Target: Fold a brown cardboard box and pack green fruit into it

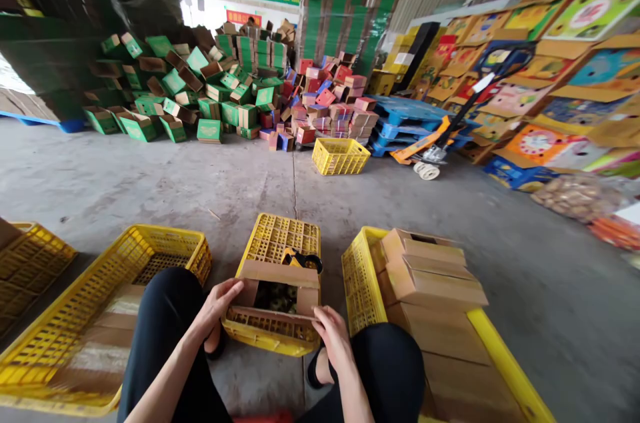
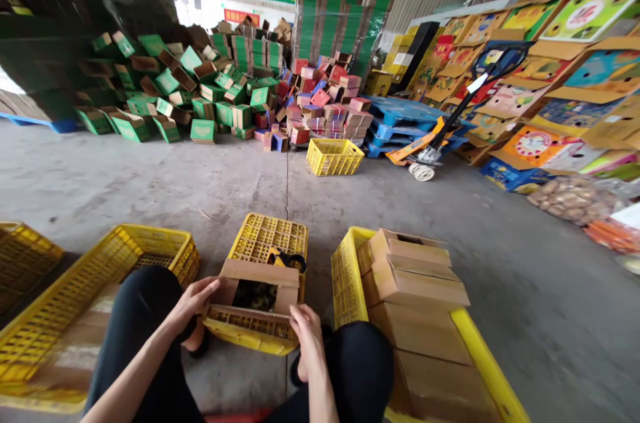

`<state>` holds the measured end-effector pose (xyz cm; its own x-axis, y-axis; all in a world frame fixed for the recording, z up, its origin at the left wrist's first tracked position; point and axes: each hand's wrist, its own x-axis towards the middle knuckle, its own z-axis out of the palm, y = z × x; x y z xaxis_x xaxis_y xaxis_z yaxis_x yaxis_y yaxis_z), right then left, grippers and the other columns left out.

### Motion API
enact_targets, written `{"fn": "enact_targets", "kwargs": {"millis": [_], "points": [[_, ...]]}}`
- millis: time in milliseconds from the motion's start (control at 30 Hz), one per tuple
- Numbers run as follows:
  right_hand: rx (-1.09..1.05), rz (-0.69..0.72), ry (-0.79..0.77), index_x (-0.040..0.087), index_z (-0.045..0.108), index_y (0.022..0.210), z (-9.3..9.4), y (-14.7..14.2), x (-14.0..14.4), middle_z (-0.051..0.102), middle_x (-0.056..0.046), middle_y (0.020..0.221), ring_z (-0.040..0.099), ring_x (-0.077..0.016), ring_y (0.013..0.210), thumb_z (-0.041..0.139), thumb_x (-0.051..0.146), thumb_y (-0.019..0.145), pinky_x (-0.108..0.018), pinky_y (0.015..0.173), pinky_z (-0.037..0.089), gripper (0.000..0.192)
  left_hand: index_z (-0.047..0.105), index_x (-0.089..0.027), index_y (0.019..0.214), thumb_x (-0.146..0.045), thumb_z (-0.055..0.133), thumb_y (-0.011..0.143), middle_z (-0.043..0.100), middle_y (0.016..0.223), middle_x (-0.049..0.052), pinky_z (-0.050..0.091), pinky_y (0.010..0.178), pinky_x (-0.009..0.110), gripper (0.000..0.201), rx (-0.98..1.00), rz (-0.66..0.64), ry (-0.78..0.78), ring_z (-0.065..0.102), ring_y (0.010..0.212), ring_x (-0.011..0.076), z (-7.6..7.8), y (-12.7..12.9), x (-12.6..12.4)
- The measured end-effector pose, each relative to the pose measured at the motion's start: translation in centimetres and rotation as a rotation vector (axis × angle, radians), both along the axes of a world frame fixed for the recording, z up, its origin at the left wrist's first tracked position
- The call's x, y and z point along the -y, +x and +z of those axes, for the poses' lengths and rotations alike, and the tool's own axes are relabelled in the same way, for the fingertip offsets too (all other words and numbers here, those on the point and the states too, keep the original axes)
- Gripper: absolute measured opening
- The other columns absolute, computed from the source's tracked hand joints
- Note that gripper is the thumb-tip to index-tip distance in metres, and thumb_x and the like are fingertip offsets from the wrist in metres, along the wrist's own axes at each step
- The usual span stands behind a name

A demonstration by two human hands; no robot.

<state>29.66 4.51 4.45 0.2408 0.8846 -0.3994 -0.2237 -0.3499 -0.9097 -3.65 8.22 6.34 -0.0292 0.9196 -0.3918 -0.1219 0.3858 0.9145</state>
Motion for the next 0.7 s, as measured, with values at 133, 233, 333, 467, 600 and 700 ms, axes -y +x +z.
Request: {"fn": "enact_targets", "kwargs": {"millis": [133,233,333,467,600,700], "points": [[0.177,0.212,0.064,0.023,0.08,0.109,-0.6,1.9,-0.3,0.077,-0.011,0.128,0.063,-0.0366,0.137,0.085,0.057,0.068,-0.051,0.12,0.047,0.052,0.082,-0.015,0.119,-0.076,0.071,0.086,0.081,0.122,0.013,0.047,0.117,0.049,0.07,-0.197,-0.329,0.225,0.068,0.128,0.0408,-0.7,-0.2,-1.0],[0.378,0.377,0.166,0.024,0.078,0.126,-1.1,2.9,-0.6,0.069,-0.011,0.146,0.056,-0.0331,0.146,0.073,0.049,0.082,-0.051,0.127,0.04,0.051,0.082,-0.017,0.122,-0.073,0.066,0.091,0.075,0.136,0.014,0.046,0.12,0.051,0.066,-0.387,-0.449,0.359,0.065,0.134,0.0405,-2.0,0.1,-1.1],[0.612,0.501,0.291,0.025,0.078,0.13,-2.0,3.3,-0.6,0.062,-0.011,0.156,0.056,-0.0307,0.147,0.061,0.04,0.091,-0.049,0.123,0.046,0.045,0.073,-0.019,0.141,-0.069,0.074,0.085,0.057,0.16,0.016,0.036,0.128,0.053,0.075,-0.543,-0.442,0.419,0.048,0.152,0.0404,-3.9,0.8,-0.9],[1.019,0.631,0.425,0.025,0.076,0.136,-2.9,2.9,-0.5,0.059,-0.012,0.159,0.045,-0.0322,0.156,0.048,0.025,0.1,-0.057,0.126,0.041,0.045,0.057,-0.018,0.158,-0.061,0.077,0.085,0.043,0.169,0.017,0.028,0.131,0.057,0.087,-0.723,-0.507,0.471,0.032,0.161,0.0398,-7.0,1.8,-0.5],[1.26,0.914,0.408,0.026,0.065,0.151,-1.0,1.6,-1.4,0.047,-0.008,0.169,0.029,-0.0338,0.163,0.036,0.006,0.097,-0.067,0.129,0.03,0.065,0.053,-0.019,0.161,-0.05,0.073,0.091,0.04,0.171,0.016,0.032,0.13,0.059,0.079,-0.929,-0.513,0.543,0.031,0.161,0.0405,-9.0,2.8,-0.6],[1.321,1.091,0.443,0.023,0.064,0.153,1.5,0.7,-2.7,0.043,-0.008,0.171,0.024,-0.0346,0.165,0.038,-0.003,0.088,-0.063,0.13,0.032,0.074,0.05,-0.02,0.163,-0.041,0.068,0.094,0.04,0.172,0.015,0.035,0.129,0.056,0.074,-1.077,-0.491,0.547,0.031,0.162,0.0396,-8.7,3.5,-1.1]]}}
